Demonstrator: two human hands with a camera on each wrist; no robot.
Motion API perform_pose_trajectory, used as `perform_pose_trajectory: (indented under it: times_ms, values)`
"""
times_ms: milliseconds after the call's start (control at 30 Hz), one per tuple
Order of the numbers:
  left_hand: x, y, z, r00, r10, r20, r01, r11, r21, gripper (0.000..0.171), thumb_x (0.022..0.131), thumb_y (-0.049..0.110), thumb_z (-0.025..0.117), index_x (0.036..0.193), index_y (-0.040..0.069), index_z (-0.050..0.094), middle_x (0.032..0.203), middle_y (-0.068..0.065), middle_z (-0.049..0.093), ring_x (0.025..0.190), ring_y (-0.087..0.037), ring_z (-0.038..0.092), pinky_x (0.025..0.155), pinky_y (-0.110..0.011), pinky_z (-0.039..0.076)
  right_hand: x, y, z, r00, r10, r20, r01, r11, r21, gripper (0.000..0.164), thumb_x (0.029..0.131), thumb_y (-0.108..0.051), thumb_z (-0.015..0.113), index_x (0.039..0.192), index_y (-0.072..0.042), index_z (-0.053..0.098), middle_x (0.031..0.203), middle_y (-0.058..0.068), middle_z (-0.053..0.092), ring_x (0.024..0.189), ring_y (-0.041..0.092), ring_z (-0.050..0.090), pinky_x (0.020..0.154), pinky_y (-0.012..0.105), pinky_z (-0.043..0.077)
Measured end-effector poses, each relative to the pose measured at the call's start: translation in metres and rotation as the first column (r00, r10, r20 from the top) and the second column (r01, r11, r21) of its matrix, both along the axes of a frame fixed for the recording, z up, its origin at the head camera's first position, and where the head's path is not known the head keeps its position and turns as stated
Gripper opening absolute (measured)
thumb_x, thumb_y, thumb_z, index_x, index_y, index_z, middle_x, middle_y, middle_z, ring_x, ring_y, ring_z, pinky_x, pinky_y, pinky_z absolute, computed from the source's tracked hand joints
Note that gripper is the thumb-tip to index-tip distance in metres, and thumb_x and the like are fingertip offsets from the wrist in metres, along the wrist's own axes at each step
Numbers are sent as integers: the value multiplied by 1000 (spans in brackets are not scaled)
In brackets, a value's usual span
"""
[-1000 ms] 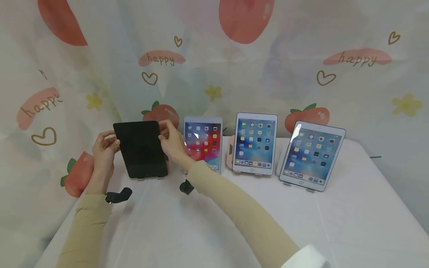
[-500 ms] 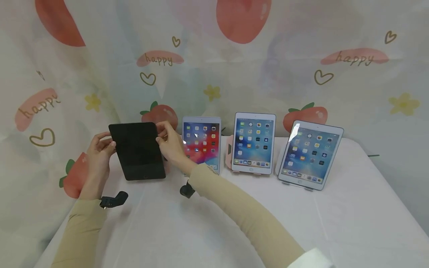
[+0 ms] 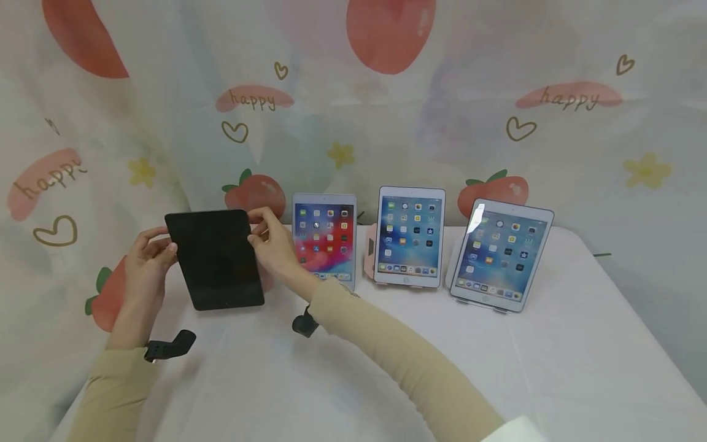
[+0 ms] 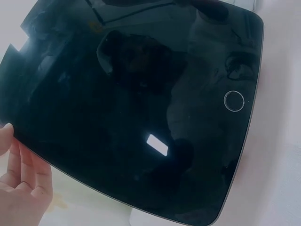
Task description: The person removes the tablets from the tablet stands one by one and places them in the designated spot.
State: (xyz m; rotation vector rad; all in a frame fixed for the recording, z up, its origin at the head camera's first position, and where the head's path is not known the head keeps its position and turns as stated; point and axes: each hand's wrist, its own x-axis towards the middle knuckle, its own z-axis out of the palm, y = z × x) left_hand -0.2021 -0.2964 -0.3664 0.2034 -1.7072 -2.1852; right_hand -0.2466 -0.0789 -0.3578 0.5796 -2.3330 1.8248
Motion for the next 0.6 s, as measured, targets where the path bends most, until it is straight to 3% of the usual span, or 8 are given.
perform_pose_trajectory:
  times_ms: [600]
  values:
    - [23,1,2,996,-63,56,62,998,5,29,90,1,62,114,17,61,88,5,60,82,-8,57,73,-14,51,16,11,-6,995,44,88,-37,996,-76,32,88,0,64,116,-12,58,87,12,61,71,9,53,68,13,48]
